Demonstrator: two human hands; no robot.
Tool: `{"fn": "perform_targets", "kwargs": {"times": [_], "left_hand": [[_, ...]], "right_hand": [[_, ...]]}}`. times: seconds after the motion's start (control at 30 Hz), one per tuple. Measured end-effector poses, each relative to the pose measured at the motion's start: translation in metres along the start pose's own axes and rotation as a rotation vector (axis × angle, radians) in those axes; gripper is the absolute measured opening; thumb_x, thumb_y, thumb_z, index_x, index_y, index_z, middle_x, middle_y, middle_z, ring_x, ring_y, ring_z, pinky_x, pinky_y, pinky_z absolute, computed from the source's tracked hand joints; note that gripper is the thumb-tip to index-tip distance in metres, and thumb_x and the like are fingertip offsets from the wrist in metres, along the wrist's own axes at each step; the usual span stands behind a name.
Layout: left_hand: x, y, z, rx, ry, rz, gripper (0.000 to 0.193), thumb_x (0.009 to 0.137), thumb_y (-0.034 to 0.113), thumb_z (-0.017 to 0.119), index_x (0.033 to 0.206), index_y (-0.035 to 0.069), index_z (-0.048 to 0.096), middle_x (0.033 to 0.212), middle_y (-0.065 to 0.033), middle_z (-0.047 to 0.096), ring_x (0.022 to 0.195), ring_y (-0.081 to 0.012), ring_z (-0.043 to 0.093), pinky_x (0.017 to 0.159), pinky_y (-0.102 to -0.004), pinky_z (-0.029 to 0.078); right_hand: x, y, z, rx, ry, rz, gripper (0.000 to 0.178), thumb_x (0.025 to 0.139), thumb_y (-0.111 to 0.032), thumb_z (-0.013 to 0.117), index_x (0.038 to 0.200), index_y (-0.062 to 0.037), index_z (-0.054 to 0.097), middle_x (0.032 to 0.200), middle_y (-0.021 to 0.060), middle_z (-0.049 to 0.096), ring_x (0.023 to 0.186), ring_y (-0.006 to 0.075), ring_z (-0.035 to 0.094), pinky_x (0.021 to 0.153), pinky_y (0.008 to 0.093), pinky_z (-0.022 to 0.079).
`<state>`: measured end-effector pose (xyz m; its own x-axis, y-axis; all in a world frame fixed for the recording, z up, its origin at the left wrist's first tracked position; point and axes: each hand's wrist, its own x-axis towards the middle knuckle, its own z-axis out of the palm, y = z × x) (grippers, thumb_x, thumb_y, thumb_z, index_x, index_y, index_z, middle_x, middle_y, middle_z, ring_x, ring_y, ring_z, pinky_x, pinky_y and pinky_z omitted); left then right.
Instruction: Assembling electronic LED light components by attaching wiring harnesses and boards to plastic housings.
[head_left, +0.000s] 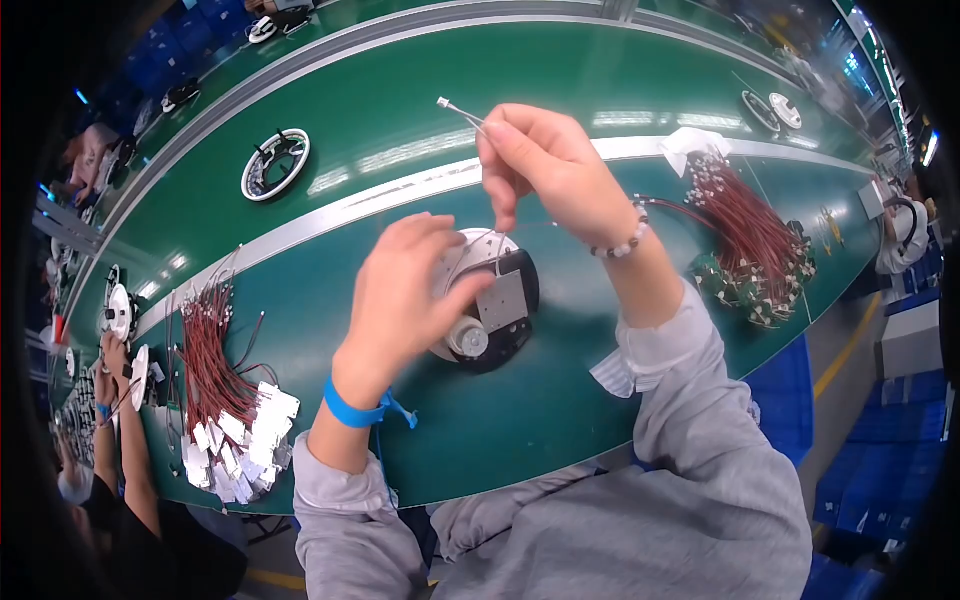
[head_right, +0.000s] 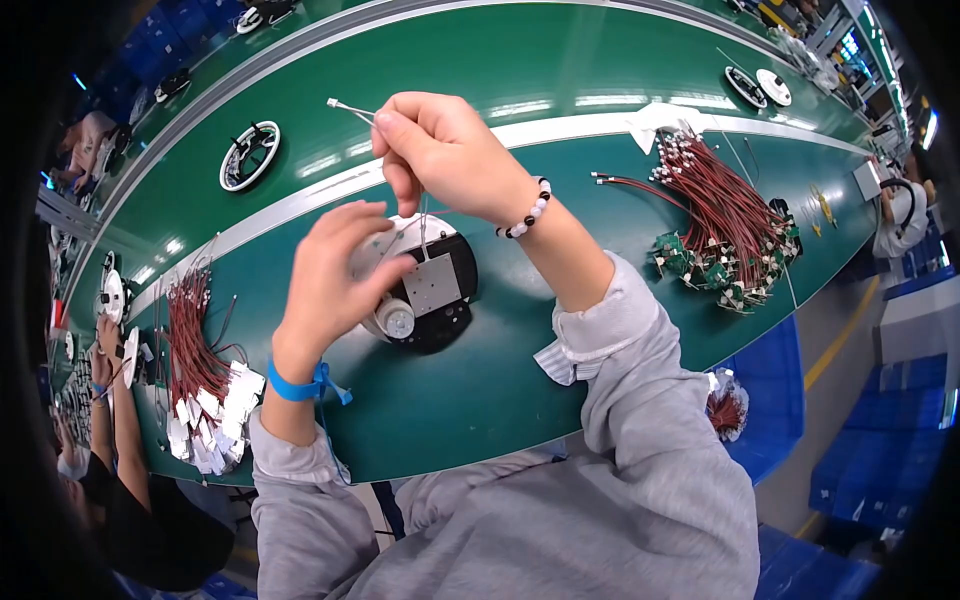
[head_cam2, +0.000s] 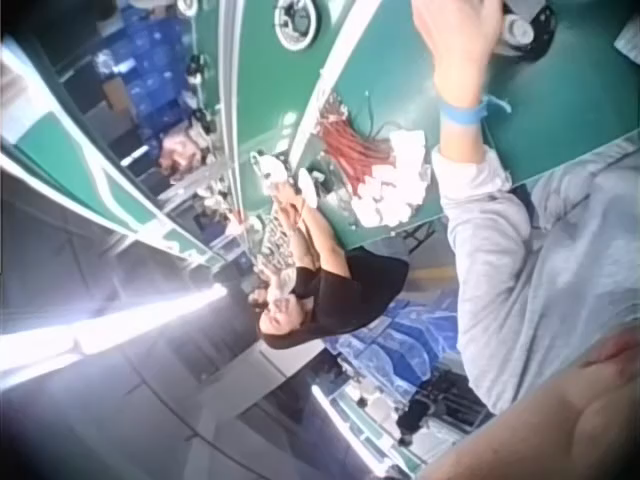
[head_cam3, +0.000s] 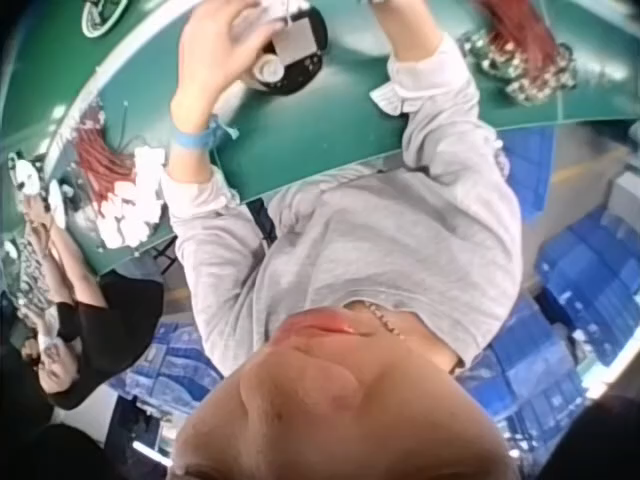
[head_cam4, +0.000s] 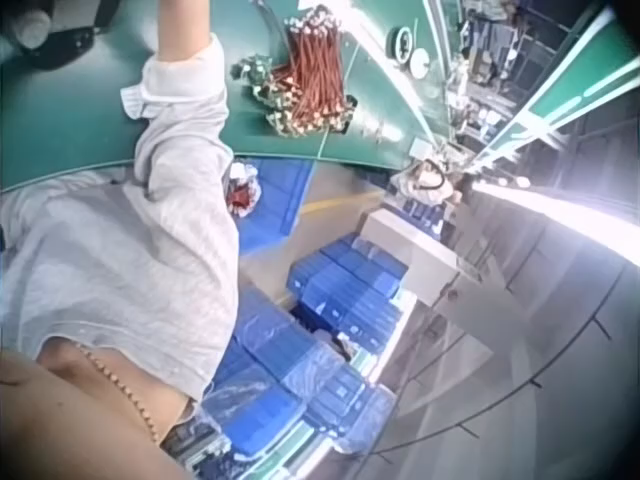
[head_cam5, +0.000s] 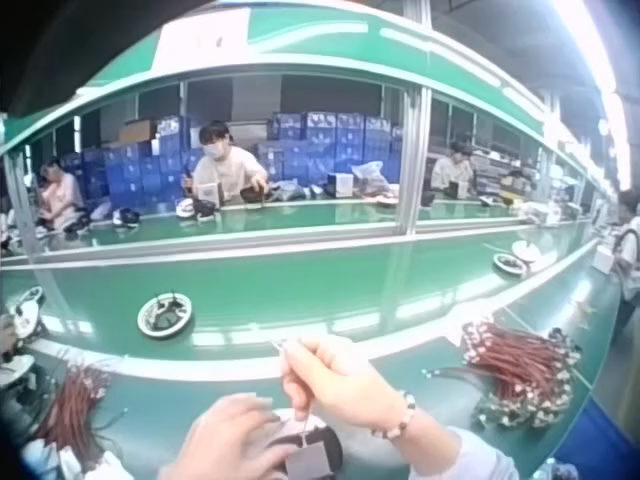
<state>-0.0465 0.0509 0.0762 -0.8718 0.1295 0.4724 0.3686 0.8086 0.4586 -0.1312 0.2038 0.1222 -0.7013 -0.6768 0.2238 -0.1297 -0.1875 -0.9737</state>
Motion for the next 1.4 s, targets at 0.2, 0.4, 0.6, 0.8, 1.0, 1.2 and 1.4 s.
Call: {"fn": "perform_targets", "kwargs": {"times": [0.2,0.4,0.6,0.8,1.0,1.2,1.4], "left_hand": [[0.000,0.002,-0.012,-0.049,-0.231,-0.113,0.020,0.059,0.014,0.067,0.059,-0.002,0.055,0.103,-0.0201,0.053,0.078,-0.0353,0.055,0.070,-0.0356,0.044],[0.006,-0.007,-0.036,-0.130,-0.585,-0.177,0.013,0.057,0.002,0.065,0.062,-0.003,0.053,0.107,-0.0201,0.051,0.091,-0.0344,0.052,0.078,-0.0342,0.041],[0.007,-0.020,-0.053,-0.315,0.003,-0.179,0.009,0.070,0.003,0.058,0.066,-0.004,0.055,0.089,-0.0143,0.060,0.067,-0.0162,0.058,0.062,-0.0255,0.046],[0.001,0.000,-0.034,-0.753,0.405,-0.077,0.008,0.077,-0.001,0.049,0.070,-0.003,0.053,0.077,-0.0119,0.061,0.062,-0.0116,0.057,0.058,-0.0228,0.046],[-0.006,0.021,-0.025,-0.531,0.235,0.045,0.005,0.067,-0.001,0.057,0.062,0.000,0.055,0.054,-0.0061,0.056,0.046,-0.0121,0.055,0.045,-0.0216,0.042],[-0.007,0.028,-0.023,-0.583,0.035,0.026,0.005,0.067,0.001,0.058,0.071,-0.001,0.057,0.056,-0.0083,0.057,0.046,-0.0142,0.056,0.046,-0.0233,0.043],[-0.014,0.019,-0.037,-0.038,-0.386,-0.242,0.035,0.066,0.034,0.064,0.064,-0.001,0.058,0.053,-0.0129,0.055,0.048,-0.0261,0.056,0.047,-0.0325,0.044]], "right_hand": [[-0.001,0.001,0.005,0.010,-0.004,-0.049,0.024,0.088,-0.022,0.038,0.074,-0.0031,0.045,0.056,0.0031,0.048,0.044,0.0096,0.047,0.043,0.0207,0.041],[0.003,0.010,0.003,-0.015,0.055,-0.035,0.024,0.088,-0.022,0.038,0.075,-0.0030,0.046,0.056,0.0029,0.048,0.044,0.0086,0.045,0.043,0.0200,0.040],[0.004,0.020,0.010,0.060,0.253,-0.174,0.023,0.088,-0.021,0.036,0.076,-0.0036,0.045,0.056,0.0035,0.046,0.044,0.0096,0.043,0.042,0.0202,0.038],[0.001,0.022,0.020,0.124,0.190,-0.348,0.024,0.089,-0.021,0.034,0.075,-0.0038,0.041,0.067,0.0086,0.052,0.054,0.0132,0.047,0.052,0.0229,0.042],[-0.016,0.009,0.053,0.145,0.064,-0.388,0.020,0.090,-0.018,0.028,0.079,-0.0036,0.038,0.077,0.0126,0.056,0.084,0.0217,0.057,0.079,0.0344,0.044],[-0.030,0.007,0.057,0.054,0.086,-0.571,0.019,0.089,-0.015,0.034,0.087,0.0002,0.045,0.055,0.0021,0.046,0.051,0.0086,0.046,0.075,0.0306,0.042],[-0.026,0.005,0.058,0.187,0.175,-0.423,0.020,0.087,-0.011,0.039,0.100,0.0028,0.044,0.055,0.0051,0.051,0.041,0.0036,0.034,0.037,0.0175,0.027]]}}
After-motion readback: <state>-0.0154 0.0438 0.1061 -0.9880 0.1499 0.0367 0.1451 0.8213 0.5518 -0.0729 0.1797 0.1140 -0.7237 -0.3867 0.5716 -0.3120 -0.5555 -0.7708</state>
